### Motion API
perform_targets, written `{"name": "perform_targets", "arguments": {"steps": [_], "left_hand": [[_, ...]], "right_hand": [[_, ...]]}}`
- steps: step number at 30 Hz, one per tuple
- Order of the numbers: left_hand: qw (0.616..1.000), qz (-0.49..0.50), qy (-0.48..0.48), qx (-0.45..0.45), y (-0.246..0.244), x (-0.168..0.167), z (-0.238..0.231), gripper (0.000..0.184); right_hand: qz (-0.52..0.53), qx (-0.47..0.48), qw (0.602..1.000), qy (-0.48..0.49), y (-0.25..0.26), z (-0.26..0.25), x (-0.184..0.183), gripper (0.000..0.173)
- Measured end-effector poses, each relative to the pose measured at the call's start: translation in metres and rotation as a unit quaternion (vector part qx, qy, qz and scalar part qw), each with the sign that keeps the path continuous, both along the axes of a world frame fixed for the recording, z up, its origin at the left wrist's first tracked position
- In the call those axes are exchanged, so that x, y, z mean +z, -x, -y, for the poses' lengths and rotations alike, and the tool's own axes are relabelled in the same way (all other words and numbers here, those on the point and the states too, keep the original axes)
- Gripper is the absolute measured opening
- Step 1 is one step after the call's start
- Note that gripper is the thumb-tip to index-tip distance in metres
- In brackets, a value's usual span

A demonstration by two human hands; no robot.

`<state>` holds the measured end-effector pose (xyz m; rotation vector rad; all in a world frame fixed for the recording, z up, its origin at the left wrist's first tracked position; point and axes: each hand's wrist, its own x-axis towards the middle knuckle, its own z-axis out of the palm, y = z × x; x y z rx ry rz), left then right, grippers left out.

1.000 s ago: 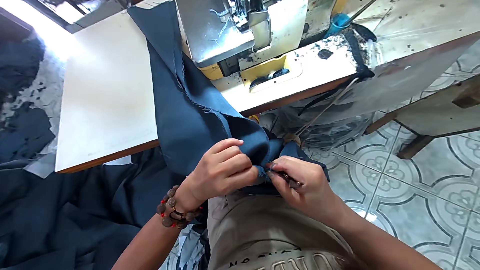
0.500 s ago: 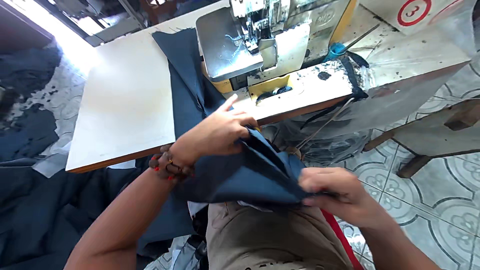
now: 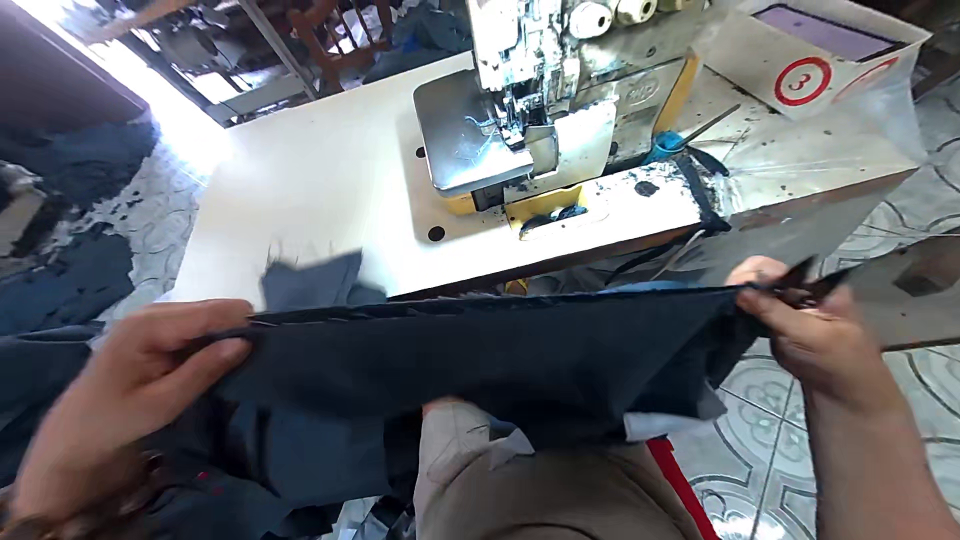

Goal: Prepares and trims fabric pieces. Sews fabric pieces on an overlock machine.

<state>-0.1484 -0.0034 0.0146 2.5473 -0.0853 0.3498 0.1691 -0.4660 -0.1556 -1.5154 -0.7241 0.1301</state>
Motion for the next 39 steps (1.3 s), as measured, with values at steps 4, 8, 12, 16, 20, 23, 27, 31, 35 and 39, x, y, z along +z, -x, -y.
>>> {"name": "perform_targets", "arguments": {"steps": [4,8,12,16,20,23,27,31,35,39], "left_hand": [[1.0,0.024,-0.014,0.01,0.011,0.018,-0.012,0.018],[0.995,0.063,-0.027,0.075,-0.008,-0.007,-0.019,0.012],[0.993,0.04,-0.105,0.036,-0.045,-0.018,0.039,0.014],[0.983,-0.006,-0.17,-0.071,-0.095,-0.04,0.133,0.014],[0.988,-0.104,-0.082,-0.081,-0.112,-0.042,0.151,0.017],[0.984,-0.156,0.027,-0.085,-0.113,-0.054,0.143,0.016],[0.954,-0.22,0.092,-0.183,-0.108,-0.062,0.131,0.025],[0.913,-0.267,0.046,-0.304,-0.084,-0.04,0.102,0.034],[0.926,-0.272,0.021,-0.261,-0.049,-0.016,0.046,0.037],[0.961,-0.229,0.042,-0.151,-0.03,0.005,-0.001,0.025]], "right_hand": [[-0.011,0.026,0.997,0.067,-0.009,-0.033,-0.019,0.009],[0.049,0.045,0.99,0.123,-0.014,-0.052,-0.036,0.017],[0.116,0.178,0.974,0.073,0.03,-0.072,0.002,0.014],[0.247,0.3,0.92,0.047,0.089,-0.117,0.043,0.011],[0.253,0.338,0.905,0.046,0.098,-0.135,0.039,0.014],[0.24,0.367,0.897,0.058,0.1,-0.133,0.03,0.014],[0.232,0.436,0.867,0.063,0.091,-0.127,0.03,0.014],[0.23,0.508,0.827,0.076,0.052,-0.095,0.05,0.014],[0.194,0.493,0.841,0.107,0.019,-0.058,0.04,0.02],[0.128,0.474,0.864,0.11,0.017,-0.054,0.012,0.02]]}}
